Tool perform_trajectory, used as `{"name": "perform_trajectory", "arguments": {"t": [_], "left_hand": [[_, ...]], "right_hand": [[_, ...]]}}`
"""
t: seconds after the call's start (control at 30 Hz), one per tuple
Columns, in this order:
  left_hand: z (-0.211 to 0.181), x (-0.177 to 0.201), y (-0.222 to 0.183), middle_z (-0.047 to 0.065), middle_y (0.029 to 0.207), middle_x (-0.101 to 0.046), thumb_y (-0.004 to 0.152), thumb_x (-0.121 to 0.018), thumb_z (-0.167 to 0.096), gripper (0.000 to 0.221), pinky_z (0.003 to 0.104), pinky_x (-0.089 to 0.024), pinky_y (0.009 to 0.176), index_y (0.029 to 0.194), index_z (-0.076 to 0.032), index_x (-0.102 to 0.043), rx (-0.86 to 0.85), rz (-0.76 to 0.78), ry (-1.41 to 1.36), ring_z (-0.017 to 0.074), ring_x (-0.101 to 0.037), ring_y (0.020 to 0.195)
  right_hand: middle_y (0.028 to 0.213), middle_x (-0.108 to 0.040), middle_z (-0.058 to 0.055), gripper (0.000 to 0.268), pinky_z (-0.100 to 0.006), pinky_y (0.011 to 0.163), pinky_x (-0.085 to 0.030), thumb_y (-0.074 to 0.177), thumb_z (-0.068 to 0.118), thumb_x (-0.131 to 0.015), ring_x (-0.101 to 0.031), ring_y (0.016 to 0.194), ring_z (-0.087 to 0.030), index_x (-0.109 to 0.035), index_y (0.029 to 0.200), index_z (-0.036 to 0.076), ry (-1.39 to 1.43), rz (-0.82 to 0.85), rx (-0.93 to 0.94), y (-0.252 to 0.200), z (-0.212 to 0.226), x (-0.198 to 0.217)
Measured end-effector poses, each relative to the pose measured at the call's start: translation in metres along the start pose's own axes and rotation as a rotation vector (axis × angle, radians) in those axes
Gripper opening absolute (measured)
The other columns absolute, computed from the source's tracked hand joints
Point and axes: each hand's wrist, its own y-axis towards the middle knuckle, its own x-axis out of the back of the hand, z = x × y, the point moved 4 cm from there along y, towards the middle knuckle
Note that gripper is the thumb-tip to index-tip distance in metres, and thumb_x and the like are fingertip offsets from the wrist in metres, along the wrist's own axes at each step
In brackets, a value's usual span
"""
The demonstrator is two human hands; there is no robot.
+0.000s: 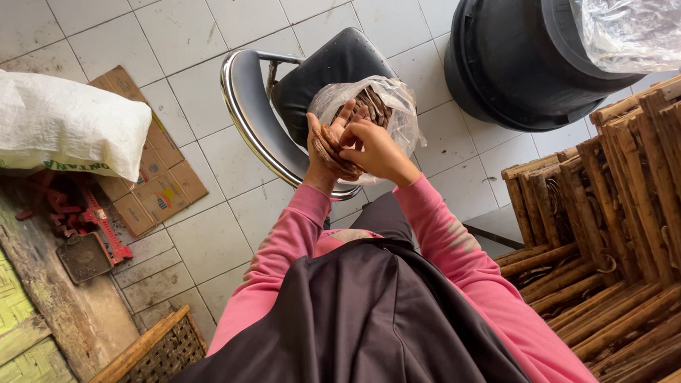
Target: The person takes dried fruit pieces from a plastic bag and arranges them onto a bamboo tray.
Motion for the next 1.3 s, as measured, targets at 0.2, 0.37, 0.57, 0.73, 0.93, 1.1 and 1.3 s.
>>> {"name": "perform_trajectory", "arguments": {"t": [0.2,0.37,0.57,0.73,0.93,1.1,1.3], "left_hand": [[-0.001,-0.004,-0.007,0.017,0.152,-0.048,0.094,-0.021,-0.085,0.096,0.049,-0.05,0.106,0.156,-0.012,-0.033,-0.012,-0.12,0.059,0.0348,-0.056,0.129],[-0.005,0.008,-0.004,0.018,0.149,-0.053,0.095,-0.025,-0.085,0.095,0.048,-0.052,0.101,0.151,-0.011,-0.043,-0.006,-0.198,0.147,0.0324,-0.059,0.122],[-0.005,0.014,0.001,0.021,0.146,-0.051,0.094,-0.028,-0.085,0.097,0.062,-0.039,0.112,0.148,-0.007,-0.047,0.037,-0.234,0.066,0.037,-0.05,0.133],[-0.019,0.004,0.004,0.014,0.159,-0.043,0.089,-0.023,-0.089,0.103,0.069,-0.012,0.119,0.151,-0.009,-0.043,0.037,-0.096,0.071,0.0307,-0.033,0.151],[-0.044,-0.005,-0.001,0.012,0.159,-0.043,0.089,-0.025,-0.087,0.098,0.069,-0.01,0.121,0.154,-0.015,-0.041,-0.059,-0.146,0.192,0.0284,-0.031,0.153],[-0.048,-0.013,-0.005,0.012,0.16,-0.042,0.093,-0.025,-0.085,0.094,0.068,-0.016,0.124,0.154,-0.015,-0.042,-0.104,-0.129,0.15,0.028,-0.033,0.153],[-0.042,-0.012,-0.007,0.011,0.16,-0.042,0.092,-0.024,-0.085,0.096,0.061,-0.018,0.125,0.156,-0.016,-0.041,-0.076,-0.088,0.163,0.027,-0.036,0.15]], "right_hand": [[0.094,-0.066,-0.012,0.028,-0.039,0.076,-0.055,0.082,0.008,-0.079,-0.067,0.086,-0.027,-0.066,0.105,0.001,-0.042,0.036,0.17,-0.003,0.014,0.004],[0.095,-0.069,-0.013,0.031,-0.039,0.071,-0.055,0.078,0.004,-0.074,-0.068,0.084,-0.028,-0.063,0.107,-0.001,-0.103,0.071,0.148,0.001,0.019,0.001],[0.096,-0.063,-0.015,0.032,-0.034,0.071,-0.056,0.078,-0.004,-0.067,-0.065,0.081,-0.022,-0.068,0.109,0.002,0.006,0.034,0.148,0.013,-0.006,0.007],[0.105,-0.062,-0.015,0.019,-0.032,0.074,-0.052,0.087,-0.007,-0.061,-0.059,0.083,-0.02,-0.064,0.105,-0.002,0.325,-0.151,0.054,0.011,-0.051,0.035],[0.108,-0.068,-0.01,0.021,-0.032,0.083,-0.06,0.09,0.002,-0.055,-0.07,0.096,-0.018,-0.061,0.109,0.001,0.924,-0.138,-0.299,0.011,-0.093,0.029],[0.125,-0.054,-0.022,0.021,-0.034,0.089,-0.058,0.095,0.006,-0.065,-0.065,0.102,-0.029,-0.069,0.115,-0.001,-0.106,-0.298,0.0,0.028,-0.096,-0.007],[0.126,-0.058,-0.015,0.019,-0.033,0.091,-0.056,0.083,0.001,-0.065,-0.062,0.115,-0.031,-0.071,0.1,-0.001,-0.704,0.054,0.546,0.042,-0.137,-0.054]]}}
